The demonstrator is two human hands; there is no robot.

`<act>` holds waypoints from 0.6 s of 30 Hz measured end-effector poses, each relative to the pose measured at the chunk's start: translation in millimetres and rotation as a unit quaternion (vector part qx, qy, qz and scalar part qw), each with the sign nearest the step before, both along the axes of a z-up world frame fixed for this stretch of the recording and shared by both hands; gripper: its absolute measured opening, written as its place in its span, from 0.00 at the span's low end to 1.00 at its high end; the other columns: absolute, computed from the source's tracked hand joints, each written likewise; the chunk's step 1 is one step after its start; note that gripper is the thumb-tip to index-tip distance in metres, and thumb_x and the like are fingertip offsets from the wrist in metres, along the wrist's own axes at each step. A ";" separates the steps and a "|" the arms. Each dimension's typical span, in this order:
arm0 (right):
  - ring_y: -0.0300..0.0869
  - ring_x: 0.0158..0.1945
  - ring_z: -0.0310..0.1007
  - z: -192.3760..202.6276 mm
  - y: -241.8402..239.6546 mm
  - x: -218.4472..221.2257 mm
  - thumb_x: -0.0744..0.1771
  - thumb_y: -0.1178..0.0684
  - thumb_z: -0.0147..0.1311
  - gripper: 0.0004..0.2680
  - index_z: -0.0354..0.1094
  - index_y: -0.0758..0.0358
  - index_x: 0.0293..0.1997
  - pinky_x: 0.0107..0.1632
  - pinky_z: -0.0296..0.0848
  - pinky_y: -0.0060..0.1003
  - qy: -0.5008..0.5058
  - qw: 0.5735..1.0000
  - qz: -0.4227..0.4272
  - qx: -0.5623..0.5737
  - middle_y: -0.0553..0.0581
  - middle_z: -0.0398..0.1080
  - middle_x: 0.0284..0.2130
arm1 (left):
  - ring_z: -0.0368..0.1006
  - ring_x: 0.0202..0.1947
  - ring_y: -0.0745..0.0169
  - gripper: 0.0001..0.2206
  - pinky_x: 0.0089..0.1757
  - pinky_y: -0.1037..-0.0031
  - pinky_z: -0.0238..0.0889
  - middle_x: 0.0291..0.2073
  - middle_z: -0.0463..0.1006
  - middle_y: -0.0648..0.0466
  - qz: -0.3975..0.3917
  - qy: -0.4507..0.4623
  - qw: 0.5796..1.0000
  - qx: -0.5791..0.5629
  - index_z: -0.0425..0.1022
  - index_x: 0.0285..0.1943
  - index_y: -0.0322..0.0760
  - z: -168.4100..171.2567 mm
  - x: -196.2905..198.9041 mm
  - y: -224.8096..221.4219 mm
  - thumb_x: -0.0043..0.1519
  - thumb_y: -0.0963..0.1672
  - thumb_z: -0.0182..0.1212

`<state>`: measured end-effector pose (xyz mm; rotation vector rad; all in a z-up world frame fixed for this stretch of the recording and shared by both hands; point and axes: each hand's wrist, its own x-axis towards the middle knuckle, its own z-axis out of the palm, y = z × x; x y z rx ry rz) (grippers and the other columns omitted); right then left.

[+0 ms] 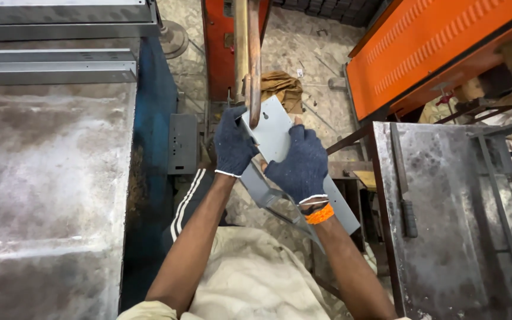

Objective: Spot welding metal enclosure parts using an industrial welding machine.

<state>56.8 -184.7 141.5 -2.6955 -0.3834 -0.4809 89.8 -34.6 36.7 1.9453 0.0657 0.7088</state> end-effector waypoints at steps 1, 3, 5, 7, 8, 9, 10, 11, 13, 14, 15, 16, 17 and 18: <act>0.61 0.42 0.73 1.3 0.1 -1.3 0.52 0.43 0.73 0.39 0.58 0.75 0.65 0.43 0.73 0.53 0.000 1.000 -0.001 0.002 0.70 0.69 0.40 | 0.74 0.45 0.46 0.34 0.46 0.65 0.68 0.43 0.76 0.47 -0.001 0.000 1.000 0.002 0.71 0.53 0.37 -3.8 1.1 -0.4 0.33 0.37 0.77; 0.60 0.41 0.73 6.0 -0.1 -1.3 0.52 0.43 0.72 0.39 0.59 0.74 0.66 0.43 0.73 0.51 0.024 1.000 -0.008 0.001 0.69 0.69 0.40 | 0.76 0.48 0.52 0.30 0.50 0.69 0.69 0.48 0.77 0.49 -0.002 -0.036 0.999 -0.020 0.72 0.58 0.38 -9.4 6.9 -1.6 0.44 0.35 0.74; 0.60 0.42 0.73 4.5 -0.1 2.0 0.52 0.42 0.72 0.39 0.59 0.74 0.65 0.43 0.73 0.52 0.011 1.000 -0.010 0.002 0.69 0.69 0.40 | 0.75 0.48 0.52 0.31 0.50 0.68 0.69 0.46 0.76 0.49 -0.006 -0.032 0.999 -0.040 0.71 0.56 0.38 -9.6 8.0 -2.9 0.41 0.35 0.73; 0.60 0.42 0.73 2.3 -0.4 -0.1 0.52 0.41 0.72 0.39 0.59 0.75 0.64 0.43 0.73 0.52 0.001 1.000 -0.007 0.001 0.69 0.69 0.40 | 0.75 0.47 0.52 0.32 0.49 0.68 0.69 0.45 0.75 0.49 -0.006 -0.023 0.998 -0.062 0.71 0.55 0.37 -13.4 5.2 -3.6 0.37 0.35 0.73; 0.60 0.41 0.73 2.3 -0.3 -1.1 0.52 0.41 0.73 0.39 0.59 0.76 0.64 0.43 0.72 0.52 0.001 1.000 -0.008 0.000 0.69 0.69 0.39 | 0.75 0.50 0.52 0.32 0.52 0.68 0.69 0.47 0.75 0.49 -0.014 -0.040 0.998 -0.056 0.70 0.56 0.37 -15.0 5.7 -3.1 0.37 0.35 0.71; 0.61 0.41 0.73 2.9 0.5 -0.6 0.52 0.41 0.73 0.39 0.59 0.77 0.65 0.42 0.72 0.52 -0.002 1.000 -0.008 -0.001 0.69 0.69 0.39 | 0.75 0.52 0.52 0.33 0.54 0.67 0.68 0.48 0.75 0.49 -0.023 -0.058 0.997 -0.050 0.69 0.57 0.37 -15.7 8.2 -1.8 0.38 0.34 0.70; 0.61 0.41 0.73 3.7 0.9 -0.2 0.52 0.41 0.73 0.39 0.59 0.77 0.65 0.42 0.72 0.52 -0.003 1.000 -0.005 -0.001 0.69 0.69 0.39 | 0.75 0.52 0.52 0.33 0.54 0.67 0.68 0.48 0.75 0.49 -0.020 -0.059 0.997 -0.049 0.69 0.57 0.37 -12.6 6.7 -1.7 0.38 0.34 0.70; 0.60 0.40 0.73 4.3 1.4 0.0 0.52 0.41 0.73 0.40 0.59 0.77 0.64 0.42 0.73 0.52 0.013 1.000 -0.011 -0.006 0.69 0.69 0.39 | 0.75 0.51 0.52 0.33 0.53 0.67 0.69 0.48 0.75 0.49 -0.021 -0.031 0.998 -0.051 0.70 0.57 0.37 -9.6 5.2 -1.4 0.38 0.35 0.71; 0.60 0.40 0.73 4.6 1.7 0.4 0.51 0.41 0.73 0.40 0.59 0.77 0.64 0.41 0.73 0.52 0.028 0.999 -0.016 -0.011 0.69 0.70 0.39 | 0.76 0.51 0.52 0.33 0.52 0.67 0.69 0.48 0.76 0.49 -0.021 -0.002 0.998 -0.054 0.70 0.57 0.37 -2.3 2.9 -0.7 0.39 0.36 0.72; 0.60 0.41 0.73 4.2 1.6 0.7 0.51 0.41 0.73 0.40 0.58 0.77 0.64 0.42 0.73 0.52 0.027 1.000 -0.012 -0.007 0.69 0.70 0.39 | 0.76 0.52 0.51 0.31 0.52 0.67 0.69 0.49 0.76 0.48 -0.025 -0.017 0.998 -0.051 0.69 0.58 0.37 1.8 2.0 -0.2 0.42 0.37 0.74; 0.61 0.41 0.73 4.3 1.0 0.8 0.51 0.41 0.73 0.40 0.58 0.77 0.64 0.42 0.73 0.52 0.025 1.000 -0.008 -0.003 0.69 0.70 0.39 | 0.76 0.53 0.50 0.30 0.53 0.66 0.69 0.51 0.76 0.47 -0.029 -0.032 0.998 -0.050 0.68 0.59 0.37 6.1 0.9 -0.5 0.46 0.38 0.76; 0.61 0.41 0.73 5.1 1.7 0.1 0.51 0.41 0.73 0.40 0.58 0.77 0.64 0.42 0.73 0.52 0.025 1.000 -0.007 -0.005 0.69 0.70 0.39 | 0.76 0.53 0.50 0.30 0.53 0.66 0.69 0.51 0.76 0.47 -0.028 -0.032 0.998 -0.051 0.68 0.59 0.37 9.6 -0.1 0.4 0.46 0.38 0.76; 0.60 0.42 0.73 5.9 3.0 0.0 0.52 0.41 0.73 0.40 0.58 0.77 0.64 0.42 0.73 0.51 0.029 1.000 -0.007 0.000 0.69 0.70 0.40 | 0.75 0.53 0.46 0.32 0.52 0.65 0.68 0.51 0.75 0.45 -0.028 -0.036 0.999 -0.028 0.67 0.60 0.35 13.0 -0.6 1.8 0.44 0.38 0.74; 0.60 0.42 0.74 6.7 4.3 -0.2 0.53 0.41 0.73 0.39 0.58 0.77 0.64 0.43 0.73 0.51 0.033 0.999 -0.007 0.004 0.69 0.70 0.40 | 0.74 0.53 0.42 0.34 0.51 0.63 0.68 0.51 0.74 0.43 -0.027 -0.040 0.999 -0.004 0.66 0.61 0.33 16.4 -1.1 3.2 0.42 0.38 0.72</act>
